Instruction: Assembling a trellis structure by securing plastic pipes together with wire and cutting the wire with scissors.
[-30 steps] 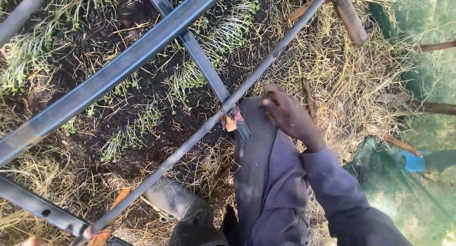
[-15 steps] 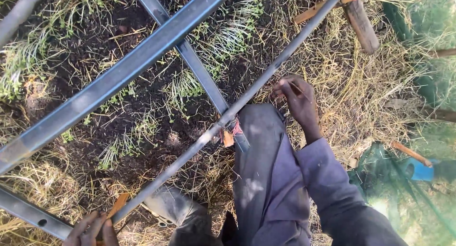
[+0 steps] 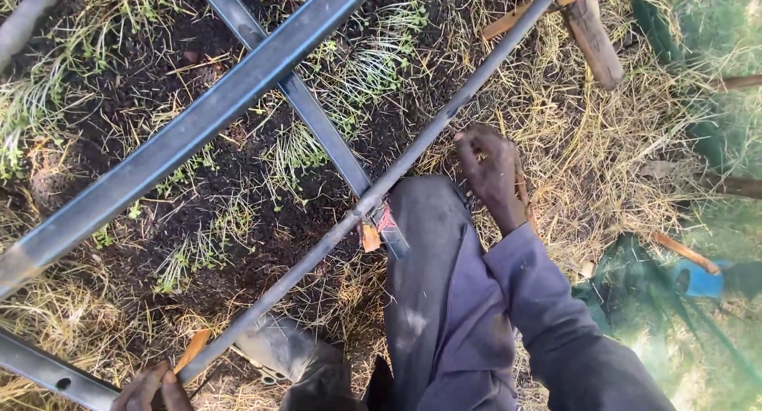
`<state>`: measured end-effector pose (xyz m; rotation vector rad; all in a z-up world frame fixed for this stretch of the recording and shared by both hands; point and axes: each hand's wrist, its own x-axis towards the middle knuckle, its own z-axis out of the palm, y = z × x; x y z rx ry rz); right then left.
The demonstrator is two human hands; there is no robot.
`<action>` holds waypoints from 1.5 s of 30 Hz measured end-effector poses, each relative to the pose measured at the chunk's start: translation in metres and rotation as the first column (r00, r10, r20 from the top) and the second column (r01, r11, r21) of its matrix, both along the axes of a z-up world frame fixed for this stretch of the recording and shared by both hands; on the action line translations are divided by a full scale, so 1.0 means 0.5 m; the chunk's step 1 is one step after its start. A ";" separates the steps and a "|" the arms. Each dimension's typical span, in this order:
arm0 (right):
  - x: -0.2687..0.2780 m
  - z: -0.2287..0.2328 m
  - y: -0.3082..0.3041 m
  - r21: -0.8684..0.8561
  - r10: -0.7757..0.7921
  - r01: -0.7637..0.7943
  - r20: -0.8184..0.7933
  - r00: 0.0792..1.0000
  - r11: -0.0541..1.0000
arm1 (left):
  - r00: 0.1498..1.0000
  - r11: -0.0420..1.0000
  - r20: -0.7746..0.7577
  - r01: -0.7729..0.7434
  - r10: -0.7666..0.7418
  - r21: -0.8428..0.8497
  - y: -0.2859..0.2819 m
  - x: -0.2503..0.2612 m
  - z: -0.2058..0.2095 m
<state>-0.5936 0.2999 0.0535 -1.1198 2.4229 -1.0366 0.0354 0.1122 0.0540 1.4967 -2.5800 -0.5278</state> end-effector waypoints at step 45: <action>-0.079 -0.113 -0.035 -0.096 -0.245 0.247 0.033 0.969 0.964 | 0.991 0.985 -0.078 0.097 -0.109 -0.146 -0.008 0.053 -0.074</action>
